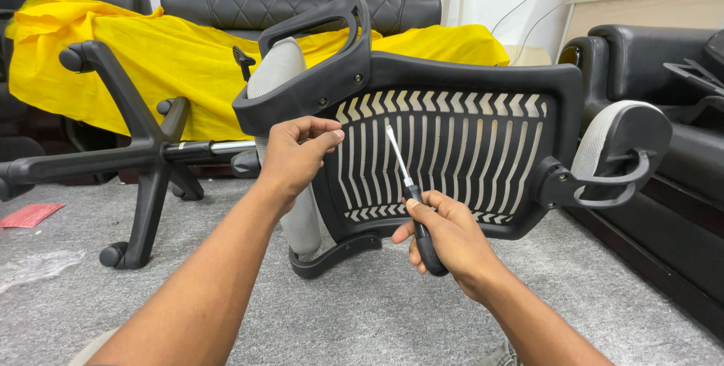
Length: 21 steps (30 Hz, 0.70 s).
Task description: The person uses a screwdriver to tighten screws on the back of an office chair. They work on two separate screw locations on the chair back, securing the frame components.
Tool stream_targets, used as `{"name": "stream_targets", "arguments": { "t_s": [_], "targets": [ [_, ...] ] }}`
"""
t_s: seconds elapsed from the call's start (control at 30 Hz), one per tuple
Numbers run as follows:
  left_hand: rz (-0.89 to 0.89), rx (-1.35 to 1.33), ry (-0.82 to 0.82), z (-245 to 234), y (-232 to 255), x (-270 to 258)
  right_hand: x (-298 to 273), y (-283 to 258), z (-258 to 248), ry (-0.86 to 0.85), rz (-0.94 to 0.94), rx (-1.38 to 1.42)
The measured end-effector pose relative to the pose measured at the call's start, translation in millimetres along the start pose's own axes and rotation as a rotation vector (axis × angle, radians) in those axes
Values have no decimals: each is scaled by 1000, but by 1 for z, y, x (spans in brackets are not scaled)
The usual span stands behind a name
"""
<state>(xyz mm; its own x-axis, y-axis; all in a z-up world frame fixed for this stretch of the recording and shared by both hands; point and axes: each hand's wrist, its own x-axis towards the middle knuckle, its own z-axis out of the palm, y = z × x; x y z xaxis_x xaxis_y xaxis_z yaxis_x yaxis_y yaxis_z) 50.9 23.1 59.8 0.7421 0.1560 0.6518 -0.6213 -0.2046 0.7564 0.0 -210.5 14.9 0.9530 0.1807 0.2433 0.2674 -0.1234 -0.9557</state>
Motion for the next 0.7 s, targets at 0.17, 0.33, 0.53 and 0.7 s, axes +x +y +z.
{"name": "stream_targets", "arguments": {
  "t_s": [0.17, 0.33, 0.53, 0.7],
  "targets": [
    [8, -37, -16, -2, 12, 14, 1, -7, 1, 34, 27, -86],
    [8, -24, -19, -2, 20, 17, 5, -6, -1, 68, 43, -52],
    [-8, -9, -28, -5, 21, 17, 9, -5, -2, 116, 104, -109],
    [-6, -53, -81, -11, 23, 41, 9, -4, -2, 111, 95, -49]
  ]
}}
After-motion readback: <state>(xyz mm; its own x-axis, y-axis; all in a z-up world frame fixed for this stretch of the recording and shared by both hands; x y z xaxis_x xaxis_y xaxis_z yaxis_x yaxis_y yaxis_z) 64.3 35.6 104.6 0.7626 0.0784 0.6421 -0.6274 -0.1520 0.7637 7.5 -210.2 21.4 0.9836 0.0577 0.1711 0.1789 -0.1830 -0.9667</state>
